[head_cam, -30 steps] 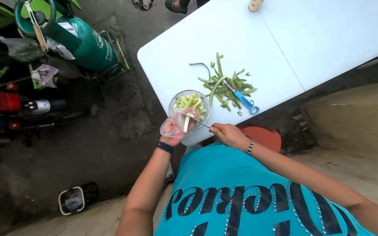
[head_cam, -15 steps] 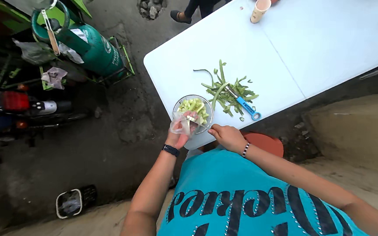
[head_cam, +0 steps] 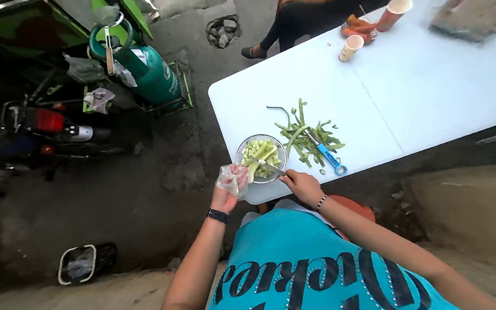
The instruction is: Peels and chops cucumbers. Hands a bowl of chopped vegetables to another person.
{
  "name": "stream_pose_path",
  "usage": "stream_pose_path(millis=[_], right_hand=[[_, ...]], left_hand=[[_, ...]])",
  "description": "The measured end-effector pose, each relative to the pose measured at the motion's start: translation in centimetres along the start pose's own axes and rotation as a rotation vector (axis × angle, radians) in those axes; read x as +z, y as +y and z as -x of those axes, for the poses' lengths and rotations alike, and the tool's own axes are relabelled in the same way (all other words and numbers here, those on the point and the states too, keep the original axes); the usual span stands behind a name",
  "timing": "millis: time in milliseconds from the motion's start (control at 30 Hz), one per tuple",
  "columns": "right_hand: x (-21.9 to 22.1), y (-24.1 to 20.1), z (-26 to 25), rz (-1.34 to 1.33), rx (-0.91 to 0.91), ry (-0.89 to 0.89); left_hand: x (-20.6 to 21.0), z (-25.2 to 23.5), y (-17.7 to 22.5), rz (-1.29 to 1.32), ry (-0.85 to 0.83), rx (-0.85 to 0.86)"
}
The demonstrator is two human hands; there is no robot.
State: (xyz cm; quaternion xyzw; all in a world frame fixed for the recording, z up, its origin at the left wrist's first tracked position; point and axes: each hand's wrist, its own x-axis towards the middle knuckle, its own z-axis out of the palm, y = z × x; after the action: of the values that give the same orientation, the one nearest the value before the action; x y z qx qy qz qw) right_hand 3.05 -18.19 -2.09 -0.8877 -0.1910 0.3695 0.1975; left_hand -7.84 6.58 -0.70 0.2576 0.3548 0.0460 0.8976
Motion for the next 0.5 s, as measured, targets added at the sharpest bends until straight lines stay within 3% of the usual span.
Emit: stream_pose_path(millis=[100,200,300,500], right_hand=[[0.0,1.1,-0.4,-0.065,-0.013,-0.019],[0.0,1.9,-0.9,-0.547,-0.067,-0.232],[1.3,3.3,-1.3,-0.931,0.058,-0.478],[2.3,5.1,-1.9,-0.999,0.085,-0.544]], left_hand=[[-0.8,1.0,-0.4,0.0,0.047,0.063],[-1.1,1.9,-0.3,-0.007,0.099,0.101],[-1.6,2.4,0.0,-0.001,0.126,0.117],[-1.9,4.0,-0.7,0.023,0.113,0.135]])
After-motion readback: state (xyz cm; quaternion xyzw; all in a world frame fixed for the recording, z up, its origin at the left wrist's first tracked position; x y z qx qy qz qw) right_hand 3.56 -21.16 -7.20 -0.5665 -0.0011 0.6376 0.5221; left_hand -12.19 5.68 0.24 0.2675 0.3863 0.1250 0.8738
